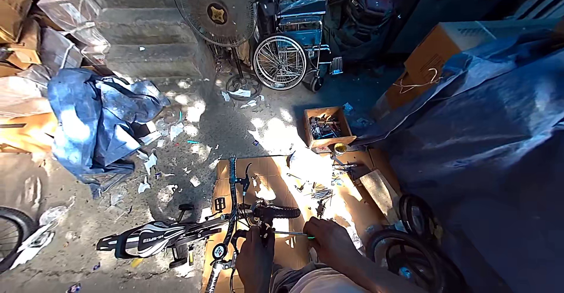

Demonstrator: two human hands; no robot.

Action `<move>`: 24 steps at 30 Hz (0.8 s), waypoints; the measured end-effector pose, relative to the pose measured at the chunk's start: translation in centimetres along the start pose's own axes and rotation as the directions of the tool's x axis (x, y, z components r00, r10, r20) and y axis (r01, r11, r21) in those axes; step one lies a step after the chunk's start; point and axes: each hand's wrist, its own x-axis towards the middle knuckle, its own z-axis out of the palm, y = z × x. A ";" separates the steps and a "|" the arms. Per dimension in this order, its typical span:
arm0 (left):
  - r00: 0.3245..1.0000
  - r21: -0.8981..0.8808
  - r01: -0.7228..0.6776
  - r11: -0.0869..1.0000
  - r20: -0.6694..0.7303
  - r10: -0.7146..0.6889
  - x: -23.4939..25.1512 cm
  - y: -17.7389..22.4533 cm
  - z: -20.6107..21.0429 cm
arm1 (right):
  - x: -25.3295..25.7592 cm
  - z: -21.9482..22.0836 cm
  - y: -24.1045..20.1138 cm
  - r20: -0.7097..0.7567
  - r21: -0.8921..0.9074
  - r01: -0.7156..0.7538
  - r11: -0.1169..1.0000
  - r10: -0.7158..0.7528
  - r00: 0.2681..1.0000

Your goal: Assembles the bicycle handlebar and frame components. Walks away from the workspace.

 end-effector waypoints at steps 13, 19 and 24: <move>1.000 0.063 -0.015 0.998 -0.001 0.015 -0.1 1.5 -0.1 | 2.5 0.2 -1.1 0.248 0.055 -0.163 0.985 0.144 0.958; 1.000 0.019 -0.015 1.000 -0.002 0.015 0.3 1.2 -0.4 | 2.4 1.9 -2.0 -0.043 -0.076 -0.042 0.996 0.039 0.998; 0.996 -0.002 -0.051 0.999 -0.078 0.050 0.1 1.1 0.1 | 3.5 0.5 -2.2 0.324 0.114 -0.162 0.980 0.117 0.939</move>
